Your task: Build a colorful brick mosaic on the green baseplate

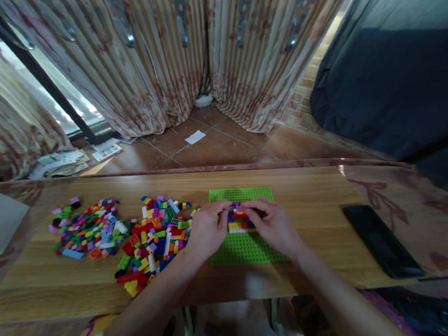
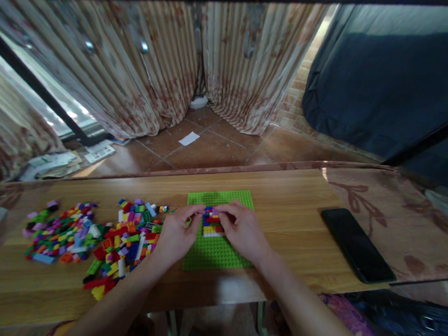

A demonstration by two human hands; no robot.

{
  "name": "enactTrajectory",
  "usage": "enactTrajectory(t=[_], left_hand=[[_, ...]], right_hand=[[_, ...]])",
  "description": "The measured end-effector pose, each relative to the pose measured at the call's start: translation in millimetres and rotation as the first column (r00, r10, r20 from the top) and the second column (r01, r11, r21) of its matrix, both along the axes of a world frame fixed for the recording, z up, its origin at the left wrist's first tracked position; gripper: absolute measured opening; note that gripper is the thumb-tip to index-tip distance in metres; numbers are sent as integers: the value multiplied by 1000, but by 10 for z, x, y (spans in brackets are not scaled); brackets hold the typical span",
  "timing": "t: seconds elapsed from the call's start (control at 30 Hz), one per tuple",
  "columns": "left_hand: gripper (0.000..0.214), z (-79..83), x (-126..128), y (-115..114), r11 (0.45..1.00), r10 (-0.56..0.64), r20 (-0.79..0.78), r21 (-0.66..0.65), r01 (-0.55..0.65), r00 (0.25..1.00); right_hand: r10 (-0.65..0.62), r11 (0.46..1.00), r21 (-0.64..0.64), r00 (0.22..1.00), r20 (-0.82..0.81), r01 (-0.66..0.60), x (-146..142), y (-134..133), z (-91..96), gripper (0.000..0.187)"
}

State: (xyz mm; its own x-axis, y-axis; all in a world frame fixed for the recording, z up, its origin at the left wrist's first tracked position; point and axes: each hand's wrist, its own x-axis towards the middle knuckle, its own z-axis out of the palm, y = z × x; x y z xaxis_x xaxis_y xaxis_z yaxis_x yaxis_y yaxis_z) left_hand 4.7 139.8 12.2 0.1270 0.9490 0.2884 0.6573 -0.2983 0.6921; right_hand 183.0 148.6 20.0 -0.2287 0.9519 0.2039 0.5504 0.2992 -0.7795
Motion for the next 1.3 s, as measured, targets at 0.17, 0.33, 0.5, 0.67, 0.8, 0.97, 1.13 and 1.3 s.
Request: enactTrajectory(t=[0.17,0.33,0.5,0.67,0.8,0.97,1.13,1.3], left_hand=[[22,-16,-80,49,998,49,141,-55,-42,989],[23,11,-32,14,992,-18,231,-114,46,973],[19,62,14,-26,989,-103,326,-69,132,940],[17,49,12,-21,991,-111,323,-33,128,940],[16,16,-38,10,994,-99,238,-23,107,966],[15,-47,-158,44,996,-91,37,-6,92,995],[15,-104,-171,38,997,-75,-25,-17,75,997],[15,-107,-120,45,999,-53,-73,-6,53,996]], right_hand=[[-41,996,-89,982,-182,25,5,49,-63,19],[-30,988,-152,938,-346,-25,-93,33,-159,16],[16,991,-113,899,-439,-73,-159,-12,-122,14],[19,999,41,937,-350,-5,-208,-31,-131,12],[32,999,28,940,-340,-24,-230,-18,-167,14],[-45,997,46,971,-234,57,-151,12,-96,17],[-113,991,47,978,-178,123,-74,27,-6,19],[-125,990,43,978,-165,133,-83,24,8,19]])
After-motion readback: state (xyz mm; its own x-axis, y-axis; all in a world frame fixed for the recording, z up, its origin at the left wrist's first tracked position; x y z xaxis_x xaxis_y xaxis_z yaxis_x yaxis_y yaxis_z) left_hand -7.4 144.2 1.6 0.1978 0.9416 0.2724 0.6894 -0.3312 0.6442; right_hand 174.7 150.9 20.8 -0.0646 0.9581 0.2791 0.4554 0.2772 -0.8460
